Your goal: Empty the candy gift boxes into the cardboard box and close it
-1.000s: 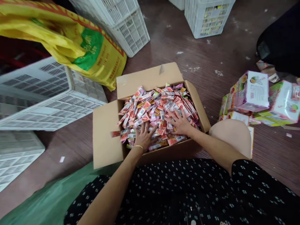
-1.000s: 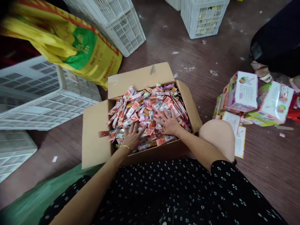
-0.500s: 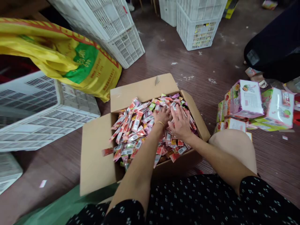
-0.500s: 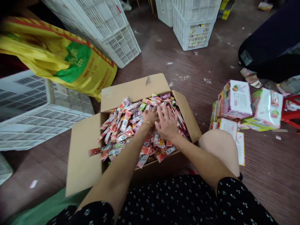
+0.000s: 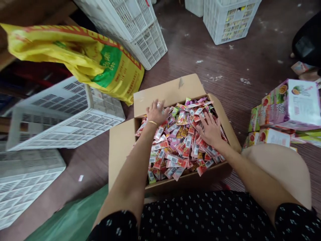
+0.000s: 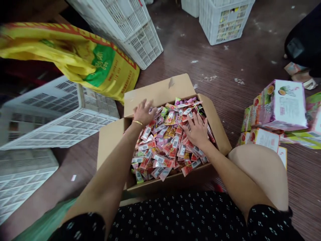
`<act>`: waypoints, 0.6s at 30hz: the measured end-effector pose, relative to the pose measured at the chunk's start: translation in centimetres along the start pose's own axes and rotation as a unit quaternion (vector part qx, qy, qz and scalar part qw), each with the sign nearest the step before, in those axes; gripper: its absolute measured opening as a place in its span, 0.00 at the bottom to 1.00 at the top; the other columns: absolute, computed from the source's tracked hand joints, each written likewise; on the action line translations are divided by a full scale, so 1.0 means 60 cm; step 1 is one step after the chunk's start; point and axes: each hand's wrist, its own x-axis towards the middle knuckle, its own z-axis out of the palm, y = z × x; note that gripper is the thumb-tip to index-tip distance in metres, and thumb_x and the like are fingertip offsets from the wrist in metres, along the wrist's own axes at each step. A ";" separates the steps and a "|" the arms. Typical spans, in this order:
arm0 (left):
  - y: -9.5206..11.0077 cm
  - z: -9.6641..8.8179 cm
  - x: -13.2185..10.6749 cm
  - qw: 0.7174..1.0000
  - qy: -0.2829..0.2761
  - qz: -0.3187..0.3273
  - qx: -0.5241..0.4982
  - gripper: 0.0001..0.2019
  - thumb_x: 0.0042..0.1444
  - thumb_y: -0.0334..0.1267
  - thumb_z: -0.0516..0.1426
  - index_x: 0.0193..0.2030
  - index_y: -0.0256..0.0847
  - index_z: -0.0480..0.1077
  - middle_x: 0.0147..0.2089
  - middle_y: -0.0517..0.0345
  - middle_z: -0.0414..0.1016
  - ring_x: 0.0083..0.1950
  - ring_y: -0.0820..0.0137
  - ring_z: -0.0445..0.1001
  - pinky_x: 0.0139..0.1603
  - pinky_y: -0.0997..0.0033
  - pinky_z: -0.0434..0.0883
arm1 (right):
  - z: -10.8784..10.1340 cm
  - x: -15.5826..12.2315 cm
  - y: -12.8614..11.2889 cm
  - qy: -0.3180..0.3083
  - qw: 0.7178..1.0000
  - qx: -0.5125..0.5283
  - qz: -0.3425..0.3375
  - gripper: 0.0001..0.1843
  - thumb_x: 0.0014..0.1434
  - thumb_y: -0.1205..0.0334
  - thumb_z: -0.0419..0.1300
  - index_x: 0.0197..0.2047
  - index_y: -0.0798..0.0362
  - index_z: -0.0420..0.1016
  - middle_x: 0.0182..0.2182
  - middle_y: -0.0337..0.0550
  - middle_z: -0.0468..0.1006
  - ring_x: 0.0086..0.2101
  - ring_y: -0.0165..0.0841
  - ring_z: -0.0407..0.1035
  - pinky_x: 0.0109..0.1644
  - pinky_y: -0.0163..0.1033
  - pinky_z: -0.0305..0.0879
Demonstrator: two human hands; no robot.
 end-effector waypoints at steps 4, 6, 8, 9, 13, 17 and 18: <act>-0.038 0.065 -0.010 0.995 -0.101 -0.013 -0.021 0.34 0.73 0.53 0.45 0.80 0.41 0.59 0.84 0.39 0.50 0.83 0.49 0.53 0.80 0.41 0.53 | -0.008 0.006 -0.001 0.014 1.000 -0.009 0.007 0.33 0.78 0.46 0.50 0.80 0.48 0.59 0.80 0.52 0.48 0.78 0.51 0.44 0.78 0.74 0.38; -0.040 0.087 -0.042 0.994 -0.094 -0.042 -0.040 0.34 0.73 0.54 0.44 0.81 0.44 0.58 0.83 0.38 0.52 0.82 0.47 0.55 0.80 0.35 0.52 | -0.014 0.012 -0.001 0.023 1.000 -0.009 0.011 0.34 0.78 0.46 0.50 0.80 0.48 0.59 0.81 0.50 0.45 0.78 0.51 0.43 0.78 0.73 0.37; -0.040 0.086 -0.058 0.991 -0.095 -0.077 -0.051 0.34 0.72 0.55 0.45 0.80 0.45 0.58 0.83 0.37 0.52 0.81 0.43 0.56 0.78 0.27 0.51 | -0.019 0.016 -0.003 0.016 1.000 -0.007 0.020 0.34 0.78 0.47 0.51 0.81 0.49 0.58 0.81 0.50 0.45 0.78 0.51 0.43 0.79 0.73 0.38; -0.037 0.078 -0.058 0.990 -0.095 -0.091 -0.053 0.34 0.72 0.56 0.46 0.80 0.46 0.60 0.83 0.36 0.52 0.81 0.41 0.56 0.77 0.24 0.51 | -0.022 0.016 -0.004 0.010 1.000 -0.006 0.026 0.34 0.77 0.47 0.51 0.81 0.50 0.58 0.81 0.50 0.46 0.78 0.51 0.43 0.78 0.74 0.38; 0.028 0.025 -0.033 0.996 -0.021 -0.065 -0.053 0.33 0.73 0.56 0.45 0.78 0.47 0.63 0.79 0.34 0.59 0.80 0.40 0.57 0.77 0.23 0.51 | -0.045 0.008 -0.008 0.025 0.999 -0.013 0.029 0.35 0.78 0.45 0.47 0.81 0.48 0.56 0.80 0.50 0.49 0.78 0.50 0.44 0.79 0.72 0.39; 0.164 0.009 -0.083 0.985 -0.092 0.147 -0.019 0.33 0.73 0.58 0.49 0.81 0.52 0.59 0.84 0.41 0.48 0.84 0.42 0.46 0.80 0.26 0.41 | -0.066 0.017 0.027 0.073 0.993 -0.013 0.087 0.35 0.79 0.45 0.41 0.82 0.48 0.53 0.80 0.52 0.48 0.79 0.49 0.41 0.79 0.72 0.38; 0.191 0.013 -0.115 0.970 -0.128 0.204 -0.007 0.33 0.72 0.59 0.51 0.80 0.55 0.60 0.85 0.43 0.46 0.85 0.41 0.44 0.80 0.24 0.38 | -0.065 0.023 0.045 0.081 0.989 -0.001 0.124 0.35 0.78 0.45 0.40 0.82 0.49 0.53 0.80 0.52 0.48 0.78 0.50 0.41 0.78 0.73 0.39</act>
